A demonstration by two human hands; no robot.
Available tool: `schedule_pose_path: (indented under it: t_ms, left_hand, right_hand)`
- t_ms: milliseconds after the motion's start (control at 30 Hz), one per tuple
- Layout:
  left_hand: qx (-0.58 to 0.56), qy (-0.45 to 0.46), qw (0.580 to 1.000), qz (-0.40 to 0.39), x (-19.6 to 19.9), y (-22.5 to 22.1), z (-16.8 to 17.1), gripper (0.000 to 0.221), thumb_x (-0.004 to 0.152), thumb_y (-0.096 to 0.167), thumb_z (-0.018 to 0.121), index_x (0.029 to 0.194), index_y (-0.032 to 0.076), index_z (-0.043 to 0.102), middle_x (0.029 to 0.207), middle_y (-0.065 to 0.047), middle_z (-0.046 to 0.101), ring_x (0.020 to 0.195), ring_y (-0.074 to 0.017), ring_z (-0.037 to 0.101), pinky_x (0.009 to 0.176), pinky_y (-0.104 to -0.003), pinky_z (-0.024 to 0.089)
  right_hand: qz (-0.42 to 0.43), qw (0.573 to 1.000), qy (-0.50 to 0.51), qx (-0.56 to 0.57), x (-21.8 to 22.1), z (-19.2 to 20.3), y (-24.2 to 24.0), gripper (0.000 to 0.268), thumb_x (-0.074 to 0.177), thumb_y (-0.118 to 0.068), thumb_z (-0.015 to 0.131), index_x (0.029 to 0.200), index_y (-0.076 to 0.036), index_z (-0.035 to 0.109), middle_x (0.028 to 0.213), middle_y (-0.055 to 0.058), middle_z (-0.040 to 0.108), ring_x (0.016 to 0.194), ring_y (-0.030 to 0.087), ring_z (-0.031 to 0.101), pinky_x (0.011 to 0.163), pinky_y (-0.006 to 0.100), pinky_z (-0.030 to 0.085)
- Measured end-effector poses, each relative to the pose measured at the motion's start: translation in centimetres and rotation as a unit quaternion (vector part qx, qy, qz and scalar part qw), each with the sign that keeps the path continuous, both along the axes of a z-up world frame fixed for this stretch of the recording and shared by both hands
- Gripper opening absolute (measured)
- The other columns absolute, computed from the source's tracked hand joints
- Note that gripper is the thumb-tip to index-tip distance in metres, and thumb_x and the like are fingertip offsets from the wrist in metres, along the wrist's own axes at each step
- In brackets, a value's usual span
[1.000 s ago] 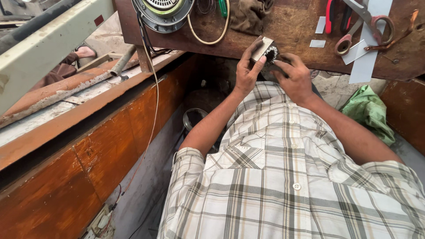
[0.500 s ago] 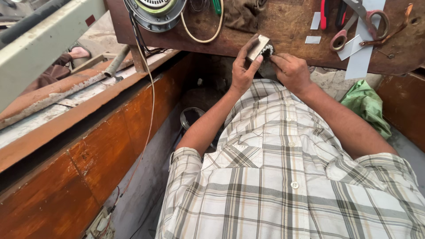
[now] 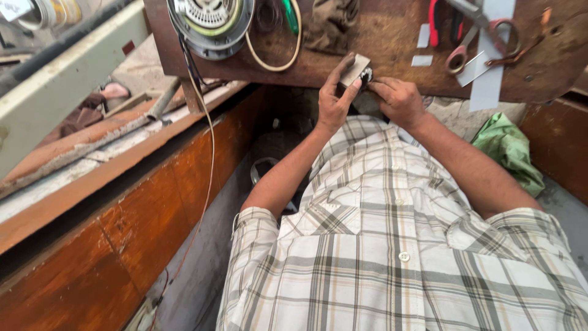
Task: The person inserts small white rectangular pieces into the slots of a cylindrical metal component. They repeatedly pick up pieces from the table, place them into the component, and adjust them with their fingers. The person also uses scissors to cut a strip of white material into smaller pieces.
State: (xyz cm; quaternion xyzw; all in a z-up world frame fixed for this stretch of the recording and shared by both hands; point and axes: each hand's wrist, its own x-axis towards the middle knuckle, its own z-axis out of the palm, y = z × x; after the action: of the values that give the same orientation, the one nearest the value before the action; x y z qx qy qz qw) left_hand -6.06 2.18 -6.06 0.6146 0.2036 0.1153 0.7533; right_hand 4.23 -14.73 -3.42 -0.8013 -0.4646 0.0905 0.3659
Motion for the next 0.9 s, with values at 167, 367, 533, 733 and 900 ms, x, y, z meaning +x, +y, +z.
schedule_pose_path:
  t_ms: [167,367,533,733,900]
  left_hand:
    - [0.12,-0.049,0.991,-0.014,3.9,-0.8,0.2,0.047,0.103,0.006,0.067,0.148,0.004,0.053,0.16,-0.017,0.051,0.149,-0.0266,0.052,0.123,-0.035,0.044]
    - [0.262,-0.179,0.947,-0.043,3.5,-2.0,-0.3,0.061,0.098,-0.003,0.065,0.153,0.007,0.041,0.166,-0.024,0.033,0.158,-0.0431,0.031,0.131,-0.049,0.029]
    - [0.343,-0.108,0.933,-0.034,2.6,-2.2,3.3,0.057,0.09,0.005,0.075,0.142,0.002,0.054,0.157,-0.025,0.044,0.148,-0.0464,0.041,0.122,-0.05,0.036]
    - [0.374,-0.103,0.921,-0.025,4.5,-2.0,6.5,0.039,0.089,0.005,0.074,0.126,0.002,0.066,0.141,-0.018,0.06,0.138,-0.0397,0.052,0.116,-0.047,0.042]
    - [0.379,-0.1,0.92,-0.022,4.9,-2.1,7.6,0.031,0.09,0.005,0.074,0.121,0.003,0.069,0.13,-0.015,0.067,0.133,-0.0354,0.057,0.114,-0.045,0.045]
  right_hand:
    - [-0.175,0.984,-0.005,0.028,2.5,0.4,-1.3,0.023,0.1,-0.005,0.078,0.121,0.002,0.069,0.112,0.019,0.07,0.099,0.036,0.071,0.085,0.043,0.059]
    - [-0.205,0.952,-0.109,-0.2,3.5,-1.5,-5.7,0.042,0.084,-0.001,0.068,0.125,-0.011,0.072,0.121,0.02,0.061,0.112,0.045,0.061,0.1,0.053,0.053]
    - [-0.286,0.937,-0.068,-0.19,2.9,-3.0,-5.4,0.019,0.084,-0.019,0.074,0.101,-0.011,0.07,0.106,0.013,0.065,0.105,0.04,0.064,0.088,0.049,0.053]
    - [-0.319,0.934,-0.028,-0.159,3.0,-3.8,-5.7,0.018,0.092,-0.029,0.071,0.102,-0.015,0.072,0.105,0.008,0.069,0.099,0.034,0.067,0.085,0.047,0.054]
    - [-0.332,0.924,-0.086,-0.167,2.0,-3.5,-5.4,0.024,0.092,-0.03,0.071,0.109,-0.012,0.072,0.105,0.009,0.068,0.098,0.033,0.068,0.082,0.046,0.055]
